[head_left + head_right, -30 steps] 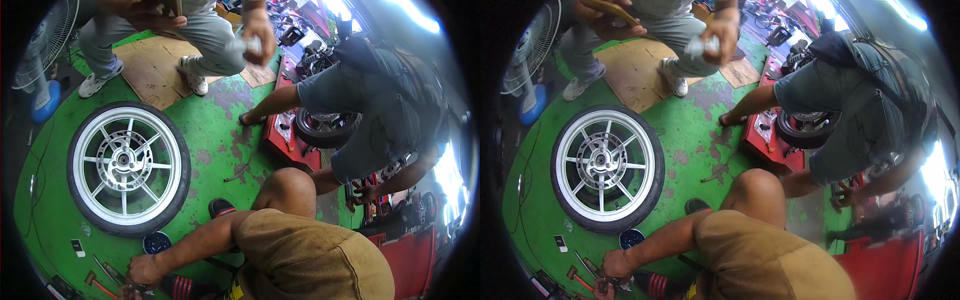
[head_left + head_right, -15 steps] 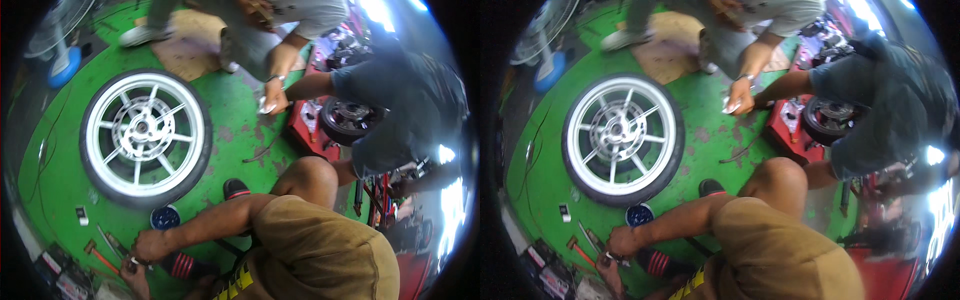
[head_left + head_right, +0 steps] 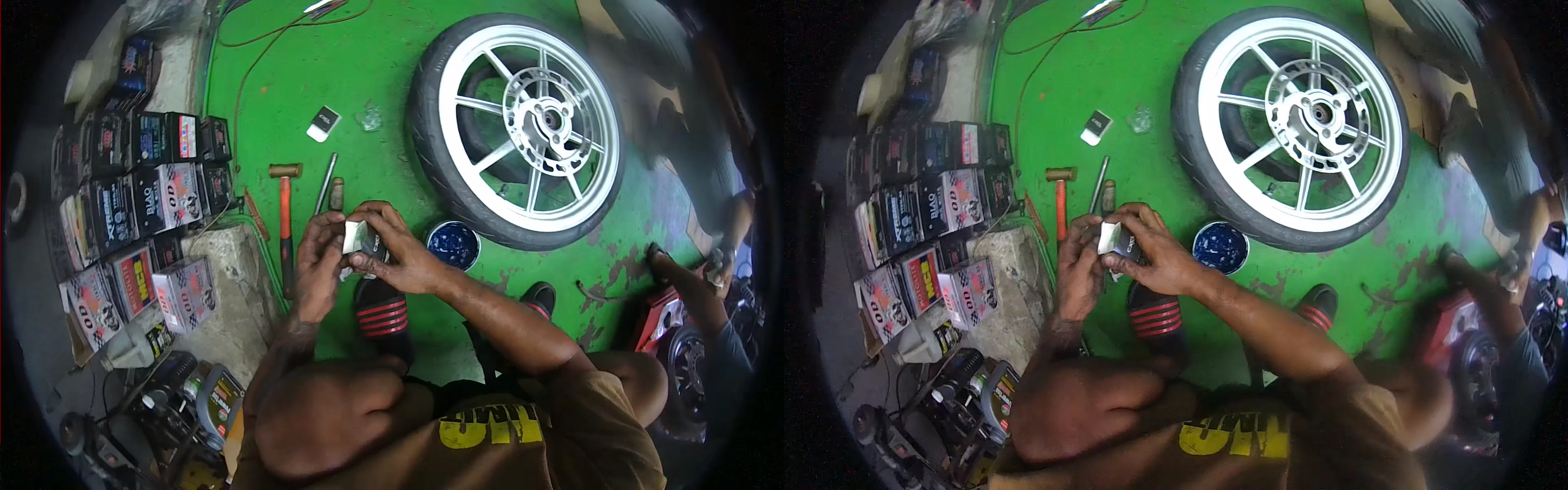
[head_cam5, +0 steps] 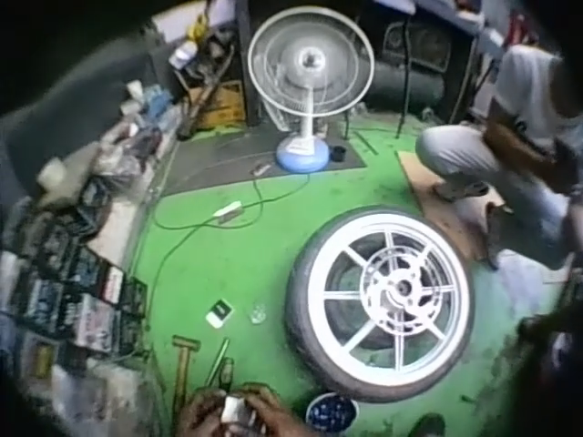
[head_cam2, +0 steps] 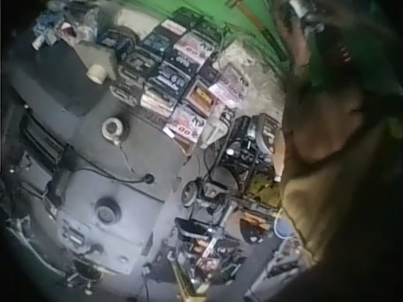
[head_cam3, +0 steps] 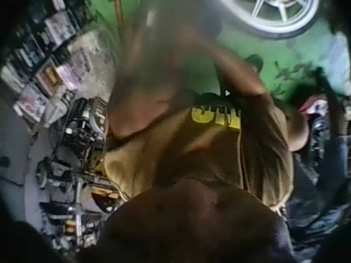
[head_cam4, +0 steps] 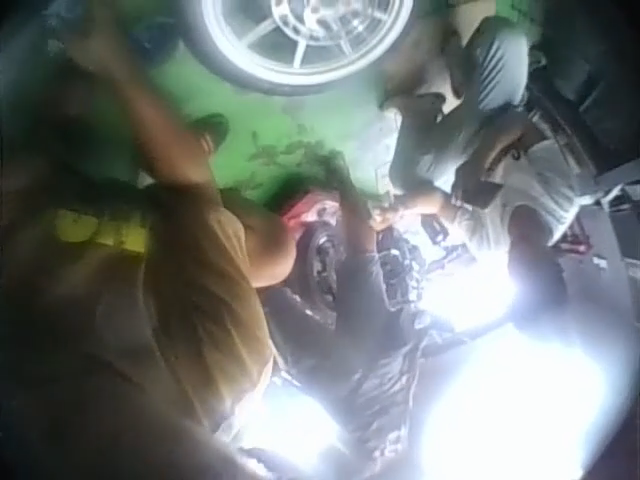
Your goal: Greasing motorcycle wheel bearings and installing them into the wheel hub using a punch and hammer.
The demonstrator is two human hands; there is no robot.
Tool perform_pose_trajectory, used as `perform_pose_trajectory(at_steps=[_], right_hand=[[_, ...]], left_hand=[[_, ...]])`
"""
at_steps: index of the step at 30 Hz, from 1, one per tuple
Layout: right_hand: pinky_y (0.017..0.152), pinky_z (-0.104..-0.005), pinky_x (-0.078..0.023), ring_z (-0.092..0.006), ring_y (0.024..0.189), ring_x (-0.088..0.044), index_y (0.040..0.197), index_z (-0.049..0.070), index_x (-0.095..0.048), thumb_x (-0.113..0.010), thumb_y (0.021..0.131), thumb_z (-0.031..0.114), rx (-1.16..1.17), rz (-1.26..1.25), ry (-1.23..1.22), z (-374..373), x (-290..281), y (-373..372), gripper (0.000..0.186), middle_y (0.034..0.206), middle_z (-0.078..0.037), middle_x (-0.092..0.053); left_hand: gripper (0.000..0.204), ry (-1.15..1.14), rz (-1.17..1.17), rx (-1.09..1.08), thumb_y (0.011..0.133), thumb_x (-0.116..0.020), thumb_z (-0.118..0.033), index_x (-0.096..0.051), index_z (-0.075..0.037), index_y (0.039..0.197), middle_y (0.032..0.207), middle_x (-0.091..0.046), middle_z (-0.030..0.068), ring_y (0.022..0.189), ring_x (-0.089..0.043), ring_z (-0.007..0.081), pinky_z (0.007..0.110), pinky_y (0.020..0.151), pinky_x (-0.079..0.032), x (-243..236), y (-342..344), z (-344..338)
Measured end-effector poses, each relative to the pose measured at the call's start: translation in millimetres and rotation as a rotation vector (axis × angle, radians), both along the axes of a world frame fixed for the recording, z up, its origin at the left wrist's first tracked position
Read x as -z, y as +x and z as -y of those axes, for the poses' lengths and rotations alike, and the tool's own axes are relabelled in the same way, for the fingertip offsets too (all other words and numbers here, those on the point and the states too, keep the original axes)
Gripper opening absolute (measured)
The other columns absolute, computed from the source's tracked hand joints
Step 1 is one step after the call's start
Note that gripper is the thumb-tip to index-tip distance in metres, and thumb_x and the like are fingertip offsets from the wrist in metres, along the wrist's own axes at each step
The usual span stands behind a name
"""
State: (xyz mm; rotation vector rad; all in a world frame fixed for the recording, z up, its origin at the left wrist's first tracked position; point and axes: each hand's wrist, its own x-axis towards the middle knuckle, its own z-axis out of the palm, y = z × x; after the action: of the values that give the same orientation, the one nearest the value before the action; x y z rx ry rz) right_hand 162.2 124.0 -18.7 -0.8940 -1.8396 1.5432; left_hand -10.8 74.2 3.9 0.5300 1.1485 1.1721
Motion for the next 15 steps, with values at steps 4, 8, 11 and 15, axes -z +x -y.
perform_pose_trajectory(at_steps=[4, 8, 11, 15], right_hand=[[0.106, -0.0371, -0.039, -0.0249, 0.128, -0.046, 0.143, 0.005, -0.04, -0.054, 0.101, 0.042, 0.111, -0.2, -0.604, 8, 7, -14, 0.058, 0.137, -0.016, -0.046], [0.103, -0.0331, -0.04, -0.0208, 0.127, -0.046, 0.148, 0.003, -0.033, -0.036, 0.104, 0.056, 0.124, -0.267, -0.967, 5, 12, -18, 0.069, 0.135, -0.013, -0.053], [0.099, -0.0332, -0.042, -0.0181, 0.122, -0.049, 0.148, 0.004, -0.034, -0.037, 0.102, 0.06, 0.102, -0.137, -0.916, 1, 16, -22, 0.072, 0.135, -0.012, -0.052], [0.101, -0.0404, -0.044, -0.0258, 0.113, -0.054, 0.138, 0.002, -0.041, -0.035, 0.103, 0.055, 0.455, -0.701, -1.226, -11, 30, -22, 0.063, 0.131, -0.015, -0.05]], left_hand=[[0.058, 0.114, -0.142, 0.061, 0.096, -0.063, -0.023, -0.037, -0.005, 0.145, 0.127, -0.051, 0.0116, 0.108, -0.056, 0.0177, 0.032, 0.087, -0.05, 1, 2, 0], [0.081, 0.538, -1.104, 0.245, 0.073, -0.082, -0.011, -0.042, -0.005, 0.143, 0.135, -0.046, 0.019, 0.122, -0.051, 0.0343, 0.042, 0.098, -0.046, 5, 6, 1], [0.063, 0.593, -1.128, 0.237, 0.074, -0.08, -0.009, -0.054, -0.004, 0.131, 0.127, -0.055, 0.0159, 0.114, -0.057, 0.0341, 0.044, 0.096, -0.048, 5, 2, -10], [0.037, 0.449, -1.272, 0.434, 0.085, -0.07, -0.008, -0.062, -0.004, 0.121, 0.106, -0.061, 0.0117, 0.099, -0.062, 0.0289, 0.039, 0.084, -0.052, -4, -5, -30]])
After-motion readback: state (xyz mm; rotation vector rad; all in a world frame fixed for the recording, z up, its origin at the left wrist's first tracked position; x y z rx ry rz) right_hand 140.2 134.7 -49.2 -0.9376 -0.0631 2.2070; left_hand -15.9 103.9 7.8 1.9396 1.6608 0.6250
